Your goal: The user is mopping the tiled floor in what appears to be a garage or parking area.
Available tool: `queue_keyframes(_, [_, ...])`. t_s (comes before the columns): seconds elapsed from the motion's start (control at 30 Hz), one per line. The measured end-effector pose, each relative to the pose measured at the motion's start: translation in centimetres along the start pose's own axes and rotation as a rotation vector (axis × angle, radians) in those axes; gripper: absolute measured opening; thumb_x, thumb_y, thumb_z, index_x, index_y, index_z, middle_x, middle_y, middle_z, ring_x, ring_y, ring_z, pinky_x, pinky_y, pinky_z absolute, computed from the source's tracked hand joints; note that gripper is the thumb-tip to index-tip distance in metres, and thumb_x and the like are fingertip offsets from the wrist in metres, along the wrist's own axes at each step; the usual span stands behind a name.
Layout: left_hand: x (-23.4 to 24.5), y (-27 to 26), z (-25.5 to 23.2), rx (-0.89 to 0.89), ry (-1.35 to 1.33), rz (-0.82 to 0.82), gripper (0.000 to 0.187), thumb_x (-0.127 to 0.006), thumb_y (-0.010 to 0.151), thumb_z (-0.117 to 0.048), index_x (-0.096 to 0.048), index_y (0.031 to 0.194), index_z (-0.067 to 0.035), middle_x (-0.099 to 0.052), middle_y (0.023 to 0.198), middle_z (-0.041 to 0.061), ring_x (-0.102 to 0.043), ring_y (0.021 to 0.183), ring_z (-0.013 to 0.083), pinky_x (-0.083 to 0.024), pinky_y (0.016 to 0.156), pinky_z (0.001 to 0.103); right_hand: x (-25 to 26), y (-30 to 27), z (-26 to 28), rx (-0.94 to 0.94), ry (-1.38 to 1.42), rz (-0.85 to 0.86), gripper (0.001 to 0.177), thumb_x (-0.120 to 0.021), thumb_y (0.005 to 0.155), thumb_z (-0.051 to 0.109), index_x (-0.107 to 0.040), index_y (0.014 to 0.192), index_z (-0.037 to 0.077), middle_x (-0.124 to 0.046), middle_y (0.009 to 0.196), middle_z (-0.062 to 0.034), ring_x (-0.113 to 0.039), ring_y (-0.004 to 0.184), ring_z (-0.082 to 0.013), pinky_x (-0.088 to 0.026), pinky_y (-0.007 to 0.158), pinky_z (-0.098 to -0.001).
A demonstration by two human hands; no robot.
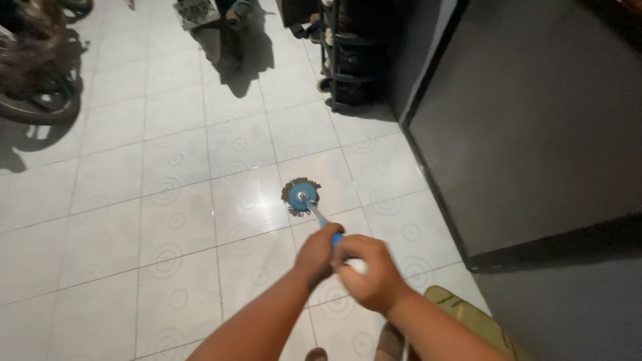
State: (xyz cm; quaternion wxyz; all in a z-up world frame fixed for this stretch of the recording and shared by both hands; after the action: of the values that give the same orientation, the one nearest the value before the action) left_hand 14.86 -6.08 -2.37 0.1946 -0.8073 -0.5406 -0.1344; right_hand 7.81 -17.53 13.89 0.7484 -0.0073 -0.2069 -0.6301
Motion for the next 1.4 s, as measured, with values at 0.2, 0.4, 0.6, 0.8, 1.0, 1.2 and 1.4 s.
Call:
queue_keyframes(0.2, [-12.2,-1.6,-9.5,-0.323,0.046,0.067,0.050,-0.080,0.073,-0.007,-0.066,0.122,-0.011,-0.063,0.133,0.022,-0.056,0.128,0.0406,-0.045,0.105,0.047,13.6,-8.8,-2.5,-0.132,0.140,-0.026,0.006,-0.052,0.069,0.002,-0.058,0.068,0.004,-0.061,0.073,-0.0102,-0.061,0.067,-0.0205,-0.056,0.066,-0.0370])
queue_keyframes(0.4, [-18.1,-1.8,-13.4,-0.231,0.158,0.255,0.038,-0.073,0.077,-0.005,-0.065,0.113,-0.010,-0.058,0.144,0.021,-0.057,0.126,0.0415,-0.048,0.101,0.048,19.2,-14.5,-5.1,0.056,0.029,-0.006,0.014,-0.064,0.076,0.002,-0.058,0.066,0.010,-0.065,0.069,-0.0041,-0.070,0.075,-0.0186,-0.059,0.088,-0.0406])
queue_keyframes(0.6, [-17.5,4.4,-9.2,-0.021,0.213,0.187,0.022,-0.066,0.090,-0.016,-0.068,0.112,-0.011,-0.069,0.125,0.018,-0.064,0.120,0.0370,-0.051,0.101,0.044,17.5,-8.8,-8.0,0.044,0.089,-0.026,0.014,-0.053,0.061,0.002,-0.060,0.074,0.001,-0.063,0.076,-0.0139,-0.063,0.070,-0.0239,-0.055,0.068,-0.0372])
queue_keyframes(0.8, [-15.0,10.4,-3.9,0.139,-0.136,-0.015,0.047,-0.063,0.088,-0.029,-0.065,0.130,-0.009,-0.068,0.120,0.024,-0.064,0.110,0.0418,-0.051,0.093,0.045,15.7,-2.8,-7.6,-0.012,-0.006,-0.073,0.013,-0.054,0.069,0.007,-0.063,0.076,0.001,-0.069,0.079,-0.0111,-0.069,0.075,-0.0215,-0.058,0.073,-0.0350])
queue_keyframes(1.0, [-15.8,8.4,-12.6,-0.233,0.139,0.025,0.051,-0.081,0.071,-0.018,-0.063,0.118,-0.010,-0.067,0.117,0.019,-0.064,0.111,0.0392,-0.052,0.093,0.043,21.4,-1.7,-2.5,-0.062,-0.020,0.042,0.010,-0.055,0.072,0.006,-0.063,0.075,0.001,-0.069,0.076,-0.0105,-0.067,0.072,-0.0203,-0.057,0.073,-0.0337])
queue_keyframes(1.2, [-16.3,6.2,-17.5,-0.246,0.164,0.120,0.042,-0.081,0.072,-0.015,-0.061,0.109,-0.011,-0.066,0.109,0.018,-0.062,0.106,0.0405,-0.051,0.087,0.047,23.5,-3.9,-2.3,-0.110,0.063,0.040,0.005,-0.052,0.067,0.001,-0.057,0.069,0.001,-0.063,0.069,-0.0121,-0.063,0.066,-0.0219,-0.056,0.066,-0.0354])
queue_keyframes(1.4, [-12.6,10.8,-15.4,-0.229,0.208,0.161,0.027,-0.072,0.081,-0.016,-0.062,0.105,-0.011,-0.069,0.102,0.017,-0.065,0.101,0.0400,-0.053,0.081,0.047,20.2,0.6,-1.9,0.042,0.000,-0.090,0.015,-0.046,0.059,-0.002,-0.057,0.069,0.002,-0.064,0.070,-0.0106,-0.067,0.071,-0.0230,-0.059,0.073,-0.0366])
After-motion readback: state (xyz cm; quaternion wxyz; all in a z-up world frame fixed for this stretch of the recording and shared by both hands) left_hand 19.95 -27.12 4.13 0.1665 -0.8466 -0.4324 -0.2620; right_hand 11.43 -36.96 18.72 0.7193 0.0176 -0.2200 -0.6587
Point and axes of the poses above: each hand's wrist, its own y-axis towards the middle knuckle, its own x-axis out of the back of the hand, z = x × y, the point moved 5 cm from there along y, towards the middle knuckle
